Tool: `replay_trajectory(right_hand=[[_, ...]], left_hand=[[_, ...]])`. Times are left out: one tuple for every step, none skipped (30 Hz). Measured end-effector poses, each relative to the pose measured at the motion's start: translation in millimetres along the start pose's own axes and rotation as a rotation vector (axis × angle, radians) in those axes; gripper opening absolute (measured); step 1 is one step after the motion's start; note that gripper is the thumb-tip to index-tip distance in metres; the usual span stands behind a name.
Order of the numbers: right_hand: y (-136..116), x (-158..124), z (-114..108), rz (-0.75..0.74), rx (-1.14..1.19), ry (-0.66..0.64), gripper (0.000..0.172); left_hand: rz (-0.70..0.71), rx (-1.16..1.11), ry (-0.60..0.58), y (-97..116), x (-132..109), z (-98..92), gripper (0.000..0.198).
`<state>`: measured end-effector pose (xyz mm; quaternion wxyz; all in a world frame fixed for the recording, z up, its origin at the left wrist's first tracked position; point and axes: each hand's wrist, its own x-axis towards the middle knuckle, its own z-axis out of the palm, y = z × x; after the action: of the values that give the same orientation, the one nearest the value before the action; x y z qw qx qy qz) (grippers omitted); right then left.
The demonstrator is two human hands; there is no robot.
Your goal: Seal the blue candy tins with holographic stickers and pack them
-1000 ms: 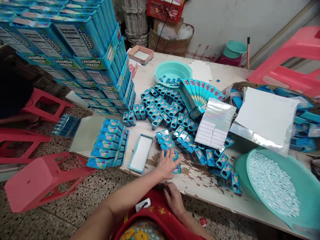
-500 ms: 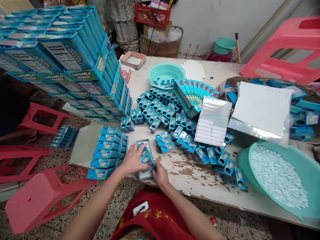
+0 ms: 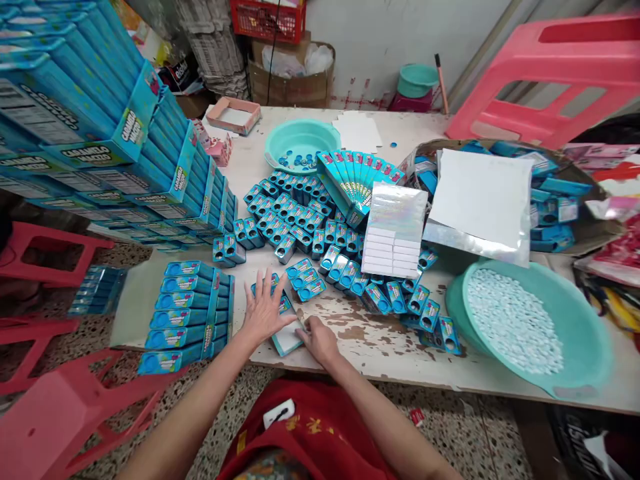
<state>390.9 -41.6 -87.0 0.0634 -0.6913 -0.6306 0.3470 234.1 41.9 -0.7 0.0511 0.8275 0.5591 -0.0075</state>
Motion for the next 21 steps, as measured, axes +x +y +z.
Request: replay_trajectory(right_hand=[[5,-2,-3,-0.009,0.051,0.036,0.027],[10,-3,-6,-0.013,0.098,0.076,0.032],[14,-5,-8,-0.015,0.133,0.112,0.036],[19,-7,-10,-0.022,0.159,0.132,0.036],[23,-8,-11,-0.037,0.181,0.136,0.035],[26,-10,-11,-0.058,0.2,0.124,0.033],[29,-11,-11,-0.083,0.219,0.1,0.03],[32,-13,-9,-0.105,0.238,0.072,0.027],[34,-15,-7,-0.122,0.257,0.044,0.024],[35,-16,-5,-0.137,0.275,0.024,0.022],[36,-18,-2,-0.15,0.292,0.016,0.021],[37,-19,1,-0.165,0.308,0.018,0.022],[37,-20,4,-0.184,0.324,0.028,0.023],[37,-20,7,-0.209,0.342,0.039,0.025],[37,-20,9,-0.233,0.363,0.048,0.026],[37,-19,11,-0.252,0.385,0.052,0.027],[37,-18,13,-0.267,0.405,0.049,0.027],[37,-16,14,-0.279,0.427,0.04,0.027],[38,-15,15,-0.292,0.448,0.029,0.028],[38,-14,15,-0.307,0.469,0.019,0.03],[39,-13,15,-0.324,0.488,0.01,0.033]], left_hand=[[0.026,-0.02,0.008,6,8,-1.2,0.101],[0.049,-0.041,0.002,14,18,-0.8,0.104],[0.064,-0.06,-0.024,23,31,1.2,0.106],[0.064,-0.073,-0.063,32,44,4.8,0.107],[0.045,-0.08,-0.107,41,56,9.2,0.106],[0.014,-0.081,-0.142,51,66,13.6,0.104],[-0.018,-0.081,-0.166,59,74,16.9,0.103],[-0.044,-0.084,-0.178,66,78,18.1,0.101],[-0.065,-0.091,-0.175,72,78,16.4,0.099],[-0.08,-0.103,-0.162,77,75,11.3,0.097],[-0.091,-0.116,-0.143,80,67,2.9,0.096],[-0.099,-0.131,-0.115,81,57,-8.4,0.095],[-0.105,-0.145,-0.079,80,45,-21.4,0.094],[-0.113,-0.161,-0.036,78,31,-34.8,0.093],[-0.119,-0.182,0.002,75,16,-47.0,0.092],[-0.127,-0.211,0.026,70,1,-56.5,0.092],[-0.134,-0.247,0.034,65,-13,-62.1,0.092],[-0.136,-0.282,0.027,59,-27,-63.2,0.091],[-0.133,-0.306,0.012,53,-39,-59.7,0.091],[-0.125,-0.314,-0.004,49,-50,-52.5,0.089],[-0.114,-0.305,-0.016,45,-58,-42.6,0.086]])
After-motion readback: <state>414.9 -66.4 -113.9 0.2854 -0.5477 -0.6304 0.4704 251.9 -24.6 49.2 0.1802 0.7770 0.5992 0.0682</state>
